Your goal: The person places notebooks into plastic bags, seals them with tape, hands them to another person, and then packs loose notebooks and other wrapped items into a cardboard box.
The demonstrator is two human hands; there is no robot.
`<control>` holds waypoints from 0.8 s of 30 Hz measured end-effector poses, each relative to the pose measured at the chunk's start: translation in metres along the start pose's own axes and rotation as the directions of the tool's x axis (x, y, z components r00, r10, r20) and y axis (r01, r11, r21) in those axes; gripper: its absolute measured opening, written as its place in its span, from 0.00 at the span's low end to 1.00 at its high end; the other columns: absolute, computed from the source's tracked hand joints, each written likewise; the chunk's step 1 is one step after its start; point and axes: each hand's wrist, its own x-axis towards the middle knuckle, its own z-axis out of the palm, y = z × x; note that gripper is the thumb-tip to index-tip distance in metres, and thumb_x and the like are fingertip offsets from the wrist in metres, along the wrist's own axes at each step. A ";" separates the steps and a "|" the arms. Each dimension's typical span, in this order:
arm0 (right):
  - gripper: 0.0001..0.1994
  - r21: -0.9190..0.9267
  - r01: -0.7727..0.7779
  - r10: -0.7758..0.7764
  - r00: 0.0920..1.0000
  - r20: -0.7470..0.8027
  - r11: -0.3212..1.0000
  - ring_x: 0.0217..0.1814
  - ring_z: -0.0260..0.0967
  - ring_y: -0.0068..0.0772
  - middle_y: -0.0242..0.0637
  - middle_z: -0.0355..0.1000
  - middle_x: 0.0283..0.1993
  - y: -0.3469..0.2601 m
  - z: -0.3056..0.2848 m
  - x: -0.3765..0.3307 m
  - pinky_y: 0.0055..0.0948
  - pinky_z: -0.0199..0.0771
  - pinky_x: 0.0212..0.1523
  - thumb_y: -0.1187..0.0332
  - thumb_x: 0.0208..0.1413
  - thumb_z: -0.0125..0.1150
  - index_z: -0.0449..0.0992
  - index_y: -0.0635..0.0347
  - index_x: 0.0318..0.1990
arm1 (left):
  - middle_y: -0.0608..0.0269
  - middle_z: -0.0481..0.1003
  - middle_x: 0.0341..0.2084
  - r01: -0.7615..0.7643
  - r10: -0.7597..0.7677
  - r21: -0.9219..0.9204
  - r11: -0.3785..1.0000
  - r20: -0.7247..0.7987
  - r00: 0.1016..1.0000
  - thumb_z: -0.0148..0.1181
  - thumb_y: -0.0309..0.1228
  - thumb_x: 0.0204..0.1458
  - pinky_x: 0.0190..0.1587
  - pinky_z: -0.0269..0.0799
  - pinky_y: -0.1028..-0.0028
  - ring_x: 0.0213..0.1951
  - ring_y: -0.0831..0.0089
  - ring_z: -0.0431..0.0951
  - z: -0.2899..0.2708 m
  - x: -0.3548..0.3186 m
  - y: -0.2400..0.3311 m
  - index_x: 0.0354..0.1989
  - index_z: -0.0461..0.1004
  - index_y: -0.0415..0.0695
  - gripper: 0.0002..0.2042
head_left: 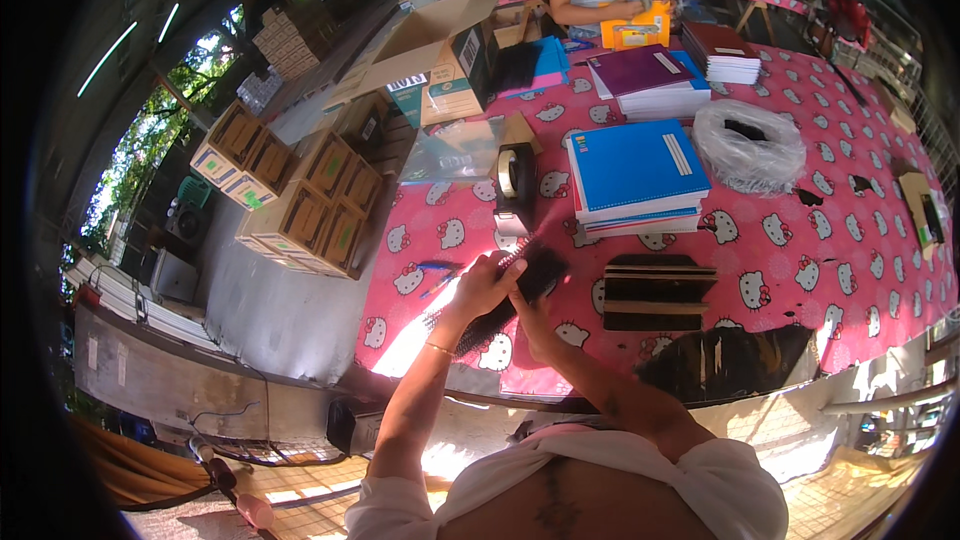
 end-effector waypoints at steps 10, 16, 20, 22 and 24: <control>0.27 -0.794 0.495 -0.495 0.819 0.290 0.353 0.61 0.66 0.44 0.46 0.64 0.61 -0.148 -0.033 -0.073 0.43 0.69 0.52 0.67 0.51 0.65 0.69 0.51 0.61 | 0.33 0.55 0.65 -0.073 0.202 0.486 0.871 -0.218 0.955 0.58 0.70 0.43 0.67 0.46 0.41 0.67 0.38 0.54 0.068 0.018 -0.078 0.72 0.50 0.39 0.56; 0.20 -0.934 0.076 -0.441 0.866 0.236 -0.349 0.61 0.64 0.44 0.31 0.70 0.51 -0.233 -0.140 -0.067 0.59 0.58 0.58 0.64 0.50 0.67 0.75 0.43 0.52 | 0.40 0.63 0.62 -0.712 0.781 0.342 0.613 -0.399 0.480 0.65 0.44 0.52 0.64 0.57 0.45 0.65 0.43 0.61 0.068 0.097 0.051 0.62 0.66 0.41 0.31; 0.17 -0.896 0.232 -0.400 0.832 0.384 -0.378 0.58 0.65 0.38 0.27 0.71 0.45 -0.197 -0.113 -0.086 0.55 0.59 0.56 0.61 0.49 0.68 0.76 0.41 0.48 | 0.43 0.69 0.57 -0.696 0.852 0.491 0.524 -0.315 0.419 0.64 0.36 0.53 0.62 0.65 0.53 0.61 0.45 0.67 0.096 0.161 0.097 0.58 0.69 0.40 0.25; 0.18 -0.880 0.279 -0.382 0.820 0.426 -0.384 0.58 0.65 0.38 0.27 0.71 0.44 -0.191 -0.096 -0.100 0.55 0.59 0.56 0.60 0.48 0.69 0.76 0.40 0.49 | 0.45 0.75 0.51 -0.582 0.812 0.600 0.548 -0.216 0.542 0.63 0.31 0.53 0.56 0.72 0.59 0.55 0.50 0.74 0.109 0.187 0.068 0.52 0.73 0.38 0.19; 0.18 -0.923 0.243 -0.381 0.857 0.348 -0.298 0.60 0.65 0.38 0.27 0.72 0.45 -0.193 -0.106 -0.113 0.56 0.60 0.58 0.60 0.49 0.68 0.76 0.41 0.49 | 0.46 0.77 0.47 -0.670 0.811 0.474 0.571 -0.198 0.551 0.63 0.30 0.53 0.52 0.75 0.61 0.51 0.53 0.77 0.107 0.185 0.080 0.50 0.75 0.38 0.17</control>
